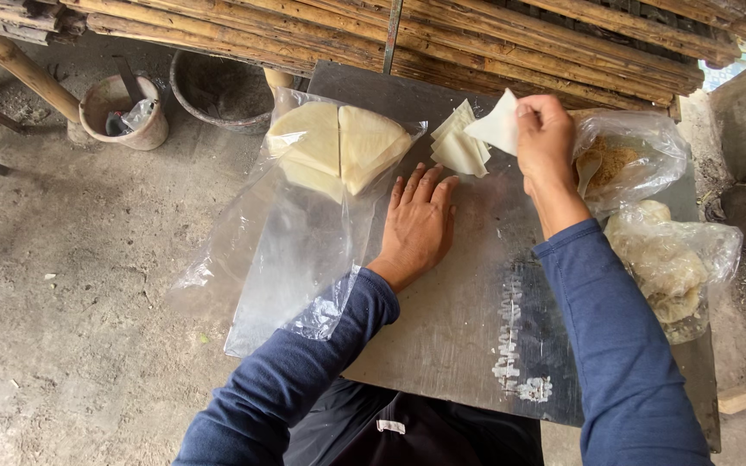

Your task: The person repeatedly folds thin triangular wrappers, scoops a brown granular filling with a small spoon, and seals each wrapper into a small packet. The finished packets are stacked on the metal table.

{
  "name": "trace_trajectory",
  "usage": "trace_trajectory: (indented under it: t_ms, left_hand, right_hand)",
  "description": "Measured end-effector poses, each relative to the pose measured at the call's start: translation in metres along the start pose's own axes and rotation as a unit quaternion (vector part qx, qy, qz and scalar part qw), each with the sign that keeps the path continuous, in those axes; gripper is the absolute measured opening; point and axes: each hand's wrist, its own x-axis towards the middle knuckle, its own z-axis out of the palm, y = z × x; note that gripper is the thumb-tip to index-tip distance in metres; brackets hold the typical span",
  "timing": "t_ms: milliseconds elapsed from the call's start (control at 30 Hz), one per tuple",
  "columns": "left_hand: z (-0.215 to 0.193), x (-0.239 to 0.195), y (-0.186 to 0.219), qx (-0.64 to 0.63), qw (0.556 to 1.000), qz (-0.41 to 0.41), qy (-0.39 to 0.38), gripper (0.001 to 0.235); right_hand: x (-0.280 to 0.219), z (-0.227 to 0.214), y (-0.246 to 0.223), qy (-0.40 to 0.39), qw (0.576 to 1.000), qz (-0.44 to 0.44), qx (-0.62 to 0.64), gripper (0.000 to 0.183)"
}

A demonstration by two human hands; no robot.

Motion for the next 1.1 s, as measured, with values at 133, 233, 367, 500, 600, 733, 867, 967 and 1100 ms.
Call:
trace_trajectory:
  t_ms: [133,233,367,500,600,733,867,967,1100]
  left_hand:
    - [-0.001,0.000,0.000,-0.008,1.000,0.003,0.018,0.040]
    - [-0.010,-0.002,0.002,-0.069,0.997,-0.003,0.031,0.034]
    - [-0.027,-0.007,0.007,-0.291,0.955,-0.039,-0.044,0.033]
    - [-0.035,-0.015,0.025,-0.483,0.844,-0.160,-0.170,0.035]
    - [-0.038,-0.016,0.031,-0.444,0.867,-0.157,-0.166,0.035]
    - [-0.042,-0.016,0.034,-0.403,0.892,-0.134,-0.156,0.041]
    - [-0.042,-0.017,0.031,-0.339,0.920,-0.107,-0.165,0.054]
    - [-0.038,-0.017,0.028,-0.316,0.929,-0.082,-0.177,0.062]
    - [-0.035,-0.022,0.026,-0.306,0.932,-0.073,-0.182,0.059]
  right_hand:
    - [-0.001,-0.011,-0.018,0.035,0.996,-0.077,-0.003,0.008]
    - [-0.023,-0.034,-0.028,0.023,0.973,-0.226,-0.041,0.003]
    - [-0.088,-0.064,-0.041,-0.029,0.918,-0.318,-0.235,0.004]
    - [-0.162,-0.071,-0.050,-0.129,0.883,-0.351,-0.285,0.012]
    - [-0.191,-0.078,-0.057,-0.133,0.861,-0.389,-0.301,0.014]
    - [-0.200,-0.080,-0.057,-0.151,0.858,-0.397,-0.288,0.016]
    - [-0.187,-0.090,-0.040,-0.154,0.870,-0.388,-0.261,0.019]
    - [-0.155,-0.111,-0.023,-0.117,0.905,-0.292,-0.287,0.021]
    - [-0.131,-0.138,-0.009,-0.018,0.859,-0.287,-0.424,0.032]
